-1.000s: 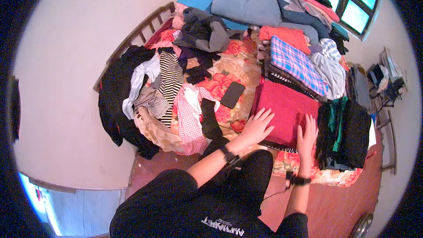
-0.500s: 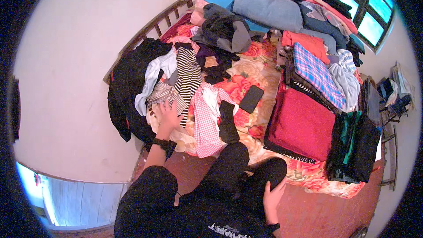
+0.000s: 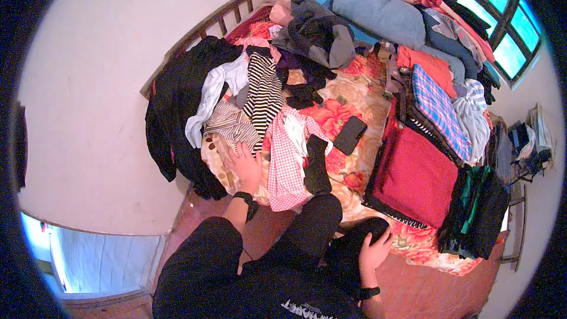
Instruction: Folding a red hoodie and a striped shirt on a bed.
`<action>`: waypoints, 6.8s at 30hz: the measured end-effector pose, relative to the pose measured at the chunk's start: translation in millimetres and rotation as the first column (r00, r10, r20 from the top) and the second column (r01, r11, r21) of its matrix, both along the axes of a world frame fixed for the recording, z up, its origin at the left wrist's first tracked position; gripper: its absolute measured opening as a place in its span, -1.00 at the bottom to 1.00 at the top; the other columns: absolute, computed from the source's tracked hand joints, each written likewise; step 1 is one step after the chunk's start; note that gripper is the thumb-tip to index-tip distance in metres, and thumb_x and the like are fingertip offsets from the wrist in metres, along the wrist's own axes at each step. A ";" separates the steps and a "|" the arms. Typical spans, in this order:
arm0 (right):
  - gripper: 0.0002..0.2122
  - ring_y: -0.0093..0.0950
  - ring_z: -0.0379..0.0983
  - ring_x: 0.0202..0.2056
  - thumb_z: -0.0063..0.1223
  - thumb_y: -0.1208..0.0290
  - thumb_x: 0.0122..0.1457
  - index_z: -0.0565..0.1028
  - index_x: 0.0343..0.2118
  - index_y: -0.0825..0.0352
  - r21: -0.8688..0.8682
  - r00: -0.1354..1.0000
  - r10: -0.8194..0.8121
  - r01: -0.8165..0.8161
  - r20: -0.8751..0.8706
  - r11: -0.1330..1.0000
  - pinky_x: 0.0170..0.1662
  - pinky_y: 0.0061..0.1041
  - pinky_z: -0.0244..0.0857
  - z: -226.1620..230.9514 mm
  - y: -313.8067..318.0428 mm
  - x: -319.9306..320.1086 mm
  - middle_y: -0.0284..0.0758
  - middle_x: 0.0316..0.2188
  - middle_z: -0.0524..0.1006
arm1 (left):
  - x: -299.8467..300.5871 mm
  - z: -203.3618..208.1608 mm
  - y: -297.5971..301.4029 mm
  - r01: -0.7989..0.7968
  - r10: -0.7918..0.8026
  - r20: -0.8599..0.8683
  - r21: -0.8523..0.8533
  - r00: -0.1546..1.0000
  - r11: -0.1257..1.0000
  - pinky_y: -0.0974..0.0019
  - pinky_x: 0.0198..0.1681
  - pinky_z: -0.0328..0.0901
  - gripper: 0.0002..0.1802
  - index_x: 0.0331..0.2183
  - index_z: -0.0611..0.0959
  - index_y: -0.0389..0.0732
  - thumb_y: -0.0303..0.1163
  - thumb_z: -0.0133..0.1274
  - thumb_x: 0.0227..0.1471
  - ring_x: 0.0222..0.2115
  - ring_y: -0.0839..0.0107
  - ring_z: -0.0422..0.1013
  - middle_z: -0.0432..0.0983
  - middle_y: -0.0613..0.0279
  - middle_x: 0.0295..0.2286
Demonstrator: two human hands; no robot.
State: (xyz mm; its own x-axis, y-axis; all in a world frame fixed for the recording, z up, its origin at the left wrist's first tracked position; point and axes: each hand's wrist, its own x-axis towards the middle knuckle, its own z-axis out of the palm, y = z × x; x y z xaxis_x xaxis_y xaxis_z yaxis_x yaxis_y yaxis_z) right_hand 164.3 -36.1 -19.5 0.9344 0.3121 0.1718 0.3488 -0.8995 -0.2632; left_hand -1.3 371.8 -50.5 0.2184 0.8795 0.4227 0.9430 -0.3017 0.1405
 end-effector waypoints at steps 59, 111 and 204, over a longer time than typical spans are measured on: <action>-0.52 -0.46 0.05 0.18 -0.25 0.14 0.26 0.15 0.16 0.31 0.914 0.510 0.831 -0.187 -0.222 0.359 0.20 -0.45 -0.11 125.9 90.2 0.8 -0.29 0.14 0.21 | -31.9 337.1 -24.6 0.801 0.297 0.770 0.598 -0.565 -0.025 0.34 -0.48 0.16 -0.62 -0.43 0.45 -0.21 -0.09 -0.23 0.14 -0.64 0.47 0.23 0.31 0.30 -0.71; -0.78 -0.48 0.23 -0.48 0.06 0.45 0.03 0.29 -0.31 0.37 0.456 0.911 0.386 -0.408 0.144 0.791 -0.37 -0.46 0.21 147.9 -147.7 -13.1 -0.28 -0.55 0.28 | -180.4 89.3 -119.7 0.975 0.299 0.954 -0.081 0.015 0.208 0.45 -0.43 0.36 -0.44 0.05 0.32 -0.16 -0.52 -0.12 -0.08 -0.43 0.53 0.40 0.43 0.24 -0.27; -0.67 -0.63 0.40 -0.30 0.16 0.35 0.01 0.49 -0.17 0.40 0.611 0.661 0.406 0.101 -0.631 0.785 -0.19 -0.59 0.27 -19.0 -194.6 74.0 -0.40 -0.33 0.54 | -116.1 -27.2 -59.8 0.638 -0.343 0.571 -0.760 0.746 0.122 0.42 -0.24 0.29 -0.70 -0.22 0.57 -0.34 -0.39 0.11 -0.03 -0.35 0.55 0.39 0.54 0.28 -0.35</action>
State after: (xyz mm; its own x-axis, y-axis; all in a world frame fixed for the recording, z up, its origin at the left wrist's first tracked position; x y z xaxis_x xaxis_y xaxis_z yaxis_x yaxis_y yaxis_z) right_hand 238.3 -230.7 -38.5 0.7774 0.5437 -0.3163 -0.0559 -0.4411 -0.8957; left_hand -117.4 312.0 -77.6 0.8049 0.4259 -0.4133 0.5378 -0.2292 0.8113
